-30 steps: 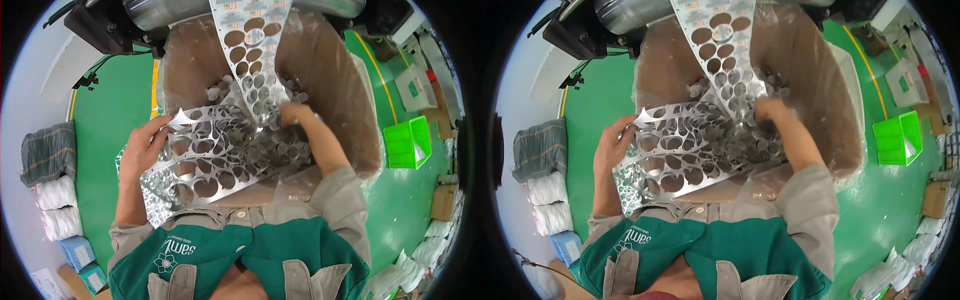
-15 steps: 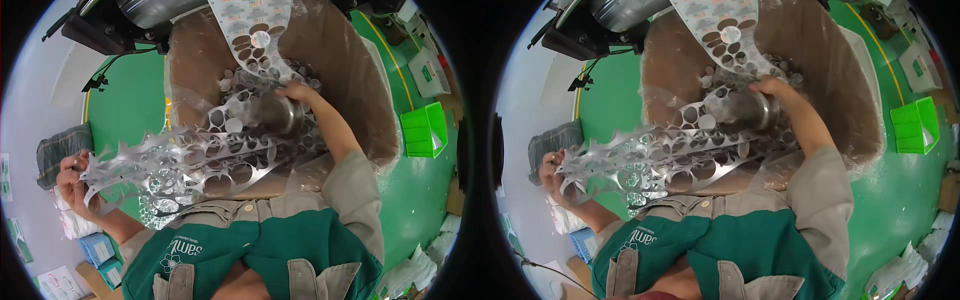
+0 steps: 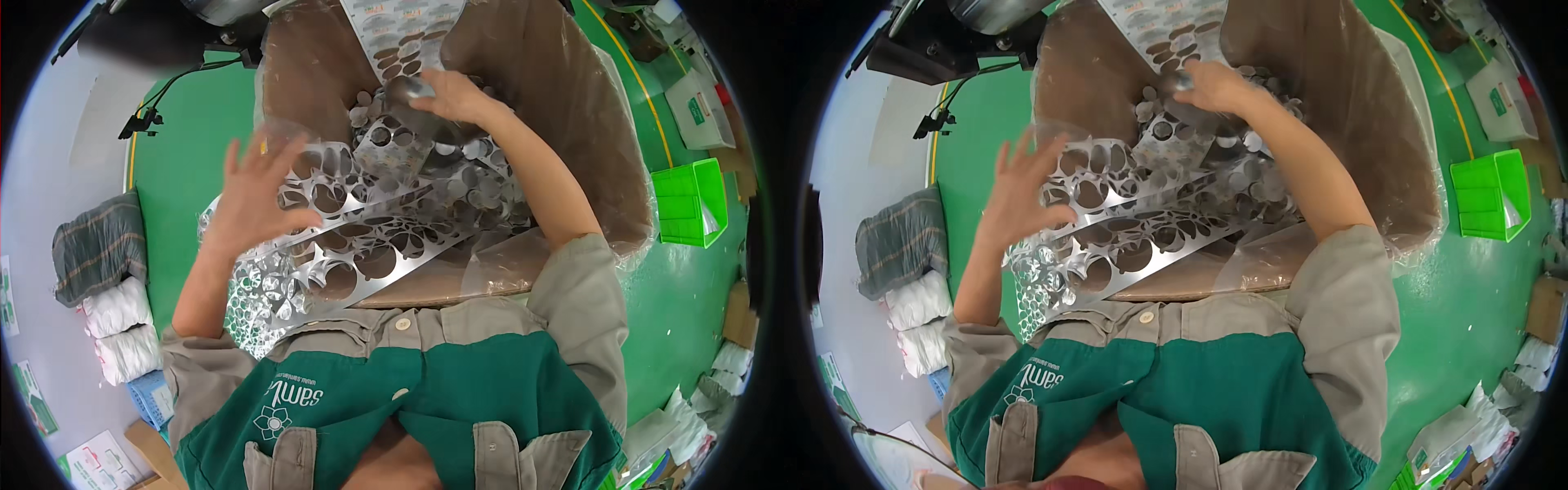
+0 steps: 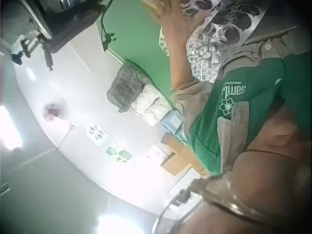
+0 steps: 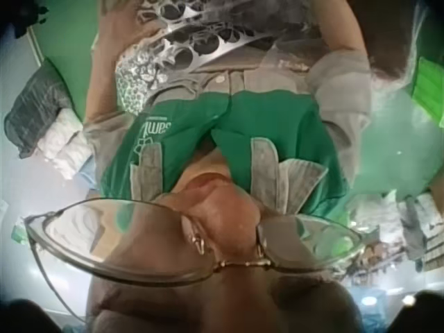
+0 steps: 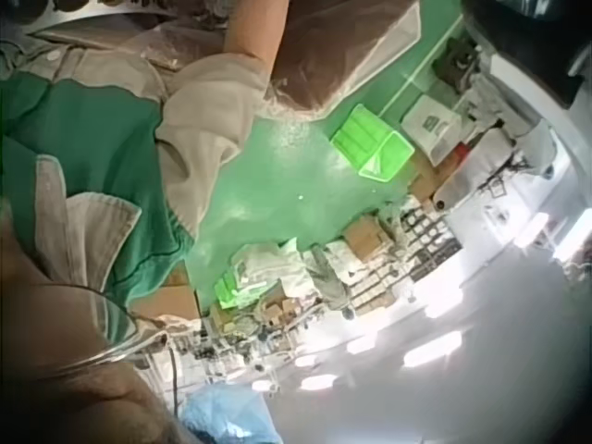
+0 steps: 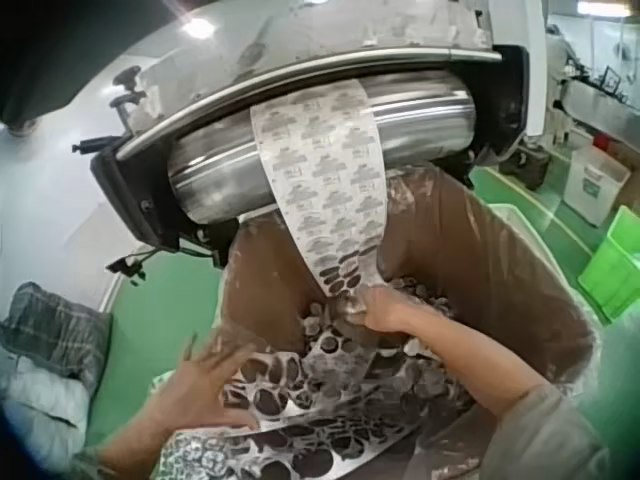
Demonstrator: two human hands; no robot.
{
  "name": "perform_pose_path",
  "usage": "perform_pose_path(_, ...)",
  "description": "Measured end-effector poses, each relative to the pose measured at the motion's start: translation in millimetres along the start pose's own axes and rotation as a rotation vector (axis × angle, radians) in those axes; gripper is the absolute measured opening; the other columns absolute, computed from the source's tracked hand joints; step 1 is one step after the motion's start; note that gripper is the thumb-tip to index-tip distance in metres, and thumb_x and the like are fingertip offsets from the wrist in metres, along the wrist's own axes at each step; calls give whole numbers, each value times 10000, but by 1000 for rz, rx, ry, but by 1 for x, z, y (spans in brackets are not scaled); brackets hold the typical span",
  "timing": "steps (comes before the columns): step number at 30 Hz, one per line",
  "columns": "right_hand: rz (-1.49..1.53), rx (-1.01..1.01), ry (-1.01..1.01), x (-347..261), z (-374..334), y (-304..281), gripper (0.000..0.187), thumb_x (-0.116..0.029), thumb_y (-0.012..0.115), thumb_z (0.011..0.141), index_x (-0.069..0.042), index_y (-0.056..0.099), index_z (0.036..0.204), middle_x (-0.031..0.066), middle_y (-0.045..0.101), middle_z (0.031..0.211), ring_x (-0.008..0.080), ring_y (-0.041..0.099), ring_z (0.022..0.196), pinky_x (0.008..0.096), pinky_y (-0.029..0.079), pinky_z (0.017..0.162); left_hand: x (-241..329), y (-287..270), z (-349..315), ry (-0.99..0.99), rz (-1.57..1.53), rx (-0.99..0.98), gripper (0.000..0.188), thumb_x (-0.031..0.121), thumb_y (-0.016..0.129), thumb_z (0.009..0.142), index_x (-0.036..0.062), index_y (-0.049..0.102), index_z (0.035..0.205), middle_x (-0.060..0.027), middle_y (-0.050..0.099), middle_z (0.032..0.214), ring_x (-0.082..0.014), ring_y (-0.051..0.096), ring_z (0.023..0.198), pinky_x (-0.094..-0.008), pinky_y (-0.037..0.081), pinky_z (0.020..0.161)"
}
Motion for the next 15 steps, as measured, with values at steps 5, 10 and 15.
perform_pose_path(5,1154,94,-242,-16,1,-89,323,-265,586,835,-69,533,1086,37,614,899,132,604,748,308,502,656,22,10,-8,138,-174,-184,527,-18,551,624,120,550,1133,-74,556,877,-247,529,878,-404,377,857)
perform_pose_path(10,1984,-464,-303,-21,-16,-30,282,-262,535,877,-100,515,1107,4,593,906,99,584,767,275,512,676,27,-63,-28,112,-579,65,444,-111,490,565,51,647,947,-94,557,854,-237,542,780,-312,440,642)
perform_pose_path(15,-280,-452,337,108,-14,95,679,-433,644,720,45,461,1168,230,517,1156,343,500,1077,395,413,878,-15,-42,-28,-114,-577,22,394,-120,512,629,33,628,974,-102,564,841,-182,552,746,-267,430,628)
Point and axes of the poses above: each hand's wrist, its own z-axis towards the middle knuckle, its own y-axis out of the palm, x = y × z, the point moved 6 cm from there along z, towards the middle knuckle
